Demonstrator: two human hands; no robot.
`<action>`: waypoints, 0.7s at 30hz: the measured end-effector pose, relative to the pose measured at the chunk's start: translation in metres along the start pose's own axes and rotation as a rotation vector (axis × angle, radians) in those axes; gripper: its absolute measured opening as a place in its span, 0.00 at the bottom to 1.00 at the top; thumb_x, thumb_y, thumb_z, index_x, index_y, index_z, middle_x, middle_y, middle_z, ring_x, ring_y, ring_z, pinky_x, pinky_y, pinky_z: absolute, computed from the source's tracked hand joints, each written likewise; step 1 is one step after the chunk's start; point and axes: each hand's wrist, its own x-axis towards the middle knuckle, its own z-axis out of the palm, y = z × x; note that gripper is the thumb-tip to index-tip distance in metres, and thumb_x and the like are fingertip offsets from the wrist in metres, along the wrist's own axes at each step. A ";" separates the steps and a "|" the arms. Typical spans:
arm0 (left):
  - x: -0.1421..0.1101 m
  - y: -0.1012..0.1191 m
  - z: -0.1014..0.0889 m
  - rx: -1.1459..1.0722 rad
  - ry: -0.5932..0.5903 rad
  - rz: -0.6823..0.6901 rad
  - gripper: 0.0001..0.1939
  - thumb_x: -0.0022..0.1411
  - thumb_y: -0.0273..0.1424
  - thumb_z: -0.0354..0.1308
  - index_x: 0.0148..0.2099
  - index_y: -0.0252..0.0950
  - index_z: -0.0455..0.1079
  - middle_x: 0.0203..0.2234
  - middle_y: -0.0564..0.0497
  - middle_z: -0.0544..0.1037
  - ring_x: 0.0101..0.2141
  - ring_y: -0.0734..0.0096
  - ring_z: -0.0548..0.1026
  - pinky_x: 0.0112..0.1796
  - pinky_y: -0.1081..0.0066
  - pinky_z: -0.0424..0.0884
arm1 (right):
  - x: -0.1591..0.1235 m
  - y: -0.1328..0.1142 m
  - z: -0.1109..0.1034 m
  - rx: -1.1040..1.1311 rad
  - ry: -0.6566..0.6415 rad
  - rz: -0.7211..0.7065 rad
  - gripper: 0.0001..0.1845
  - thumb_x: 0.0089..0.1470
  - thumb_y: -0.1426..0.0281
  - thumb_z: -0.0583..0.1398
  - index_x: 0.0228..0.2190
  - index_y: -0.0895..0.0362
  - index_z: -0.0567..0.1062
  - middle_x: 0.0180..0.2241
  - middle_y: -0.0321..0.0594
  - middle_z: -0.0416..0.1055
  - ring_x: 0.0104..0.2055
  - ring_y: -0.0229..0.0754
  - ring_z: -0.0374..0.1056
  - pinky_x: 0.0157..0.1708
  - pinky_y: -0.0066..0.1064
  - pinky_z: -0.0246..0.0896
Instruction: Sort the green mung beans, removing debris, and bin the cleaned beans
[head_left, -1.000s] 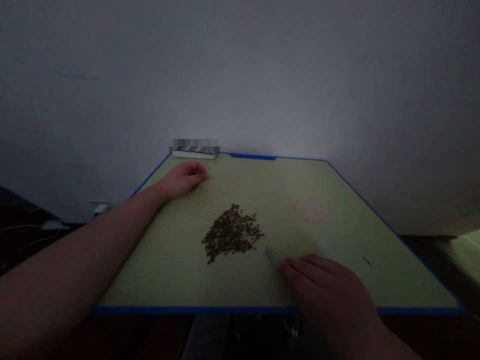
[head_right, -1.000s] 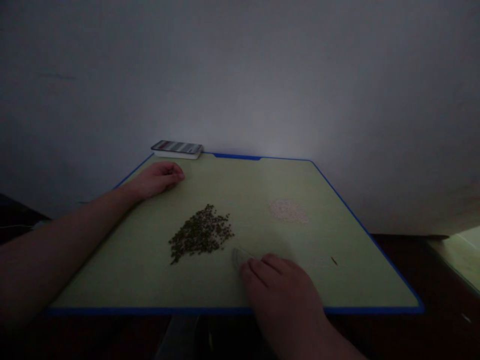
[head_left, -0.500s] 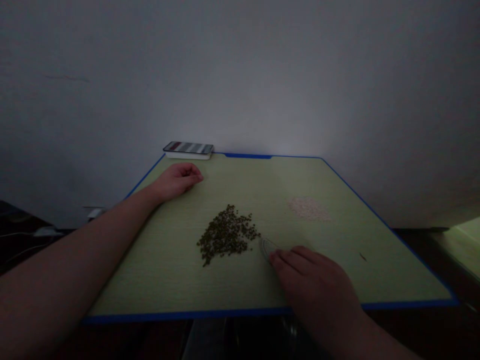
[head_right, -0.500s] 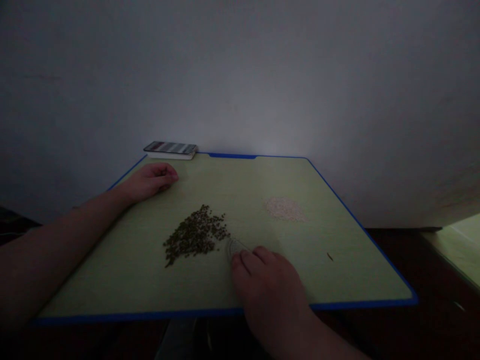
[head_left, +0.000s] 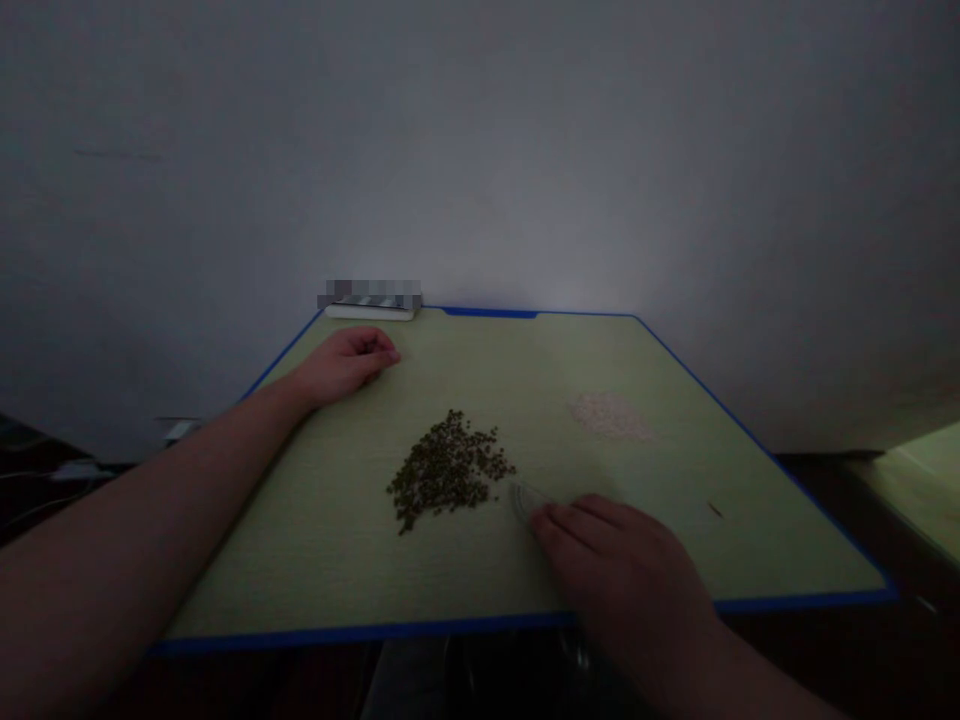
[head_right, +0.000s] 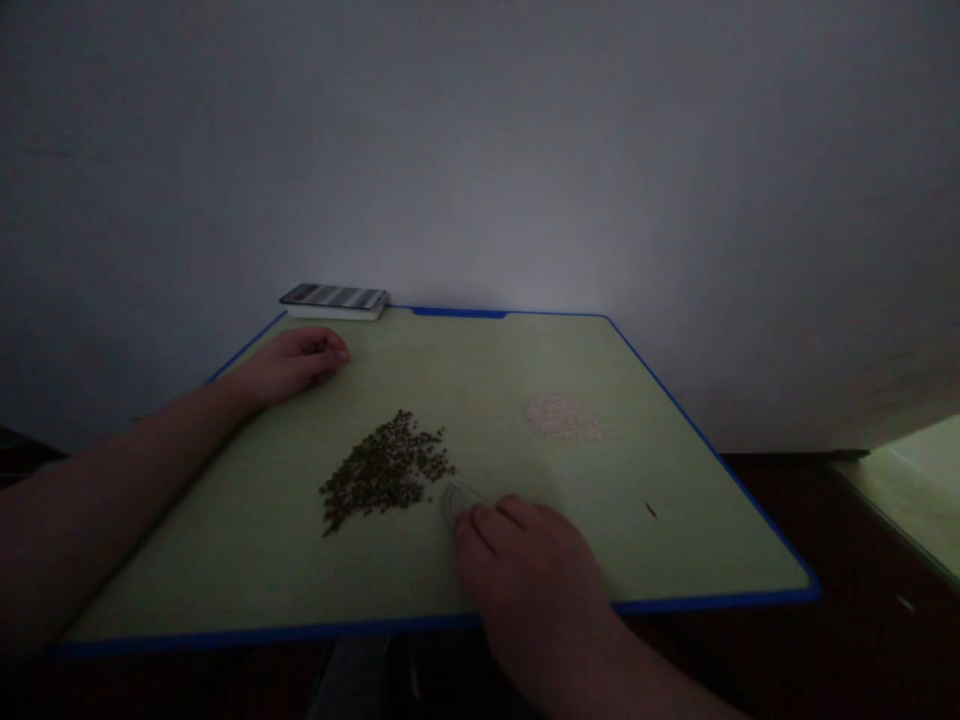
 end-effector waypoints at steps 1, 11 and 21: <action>0.000 0.000 0.000 -0.001 0.002 -0.006 0.11 0.51 0.39 0.61 0.30 0.37 0.68 0.13 0.59 0.61 0.15 0.78 0.57 0.18 0.75 0.51 | 0.001 0.001 0.001 -0.006 -0.010 0.007 0.18 0.48 0.86 0.55 0.35 0.61 0.80 0.31 0.41 0.81 0.29 0.44 0.73 0.26 0.33 0.69; -0.002 0.005 0.002 0.017 0.009 0.014 0.11 0.51 0.39 0.61 0.29 0.36 0.68 0.13 0.59 0.62 0.16 0.78 0.58 0.18 0.75 0.53 | 0.004 0.013 0.002 0.018 -0.040 -0.012 0.17 0.49 0.86 0.56 0.35 0.62 0.80 0.30 0.40 0.80 0.30 0.43 0.74 0.29 0.33 0.69; -0.003 0.007 0.002 0.038 0.003 0.010 0.09 0.52 0.38 0.60 0.28 0.38 0.68 0.13 0.58 0.62 0.15 0.77 0.57 0.18 0.74 0.52 | 0.011 0.040 0.005 -0.161 -0.214 0.182 0.11 0.52 0.81 0.61 0.31 0.55 0.80 0.29 0.36 0.81 0.30 0.44 0.75 0.26 0.32 0.67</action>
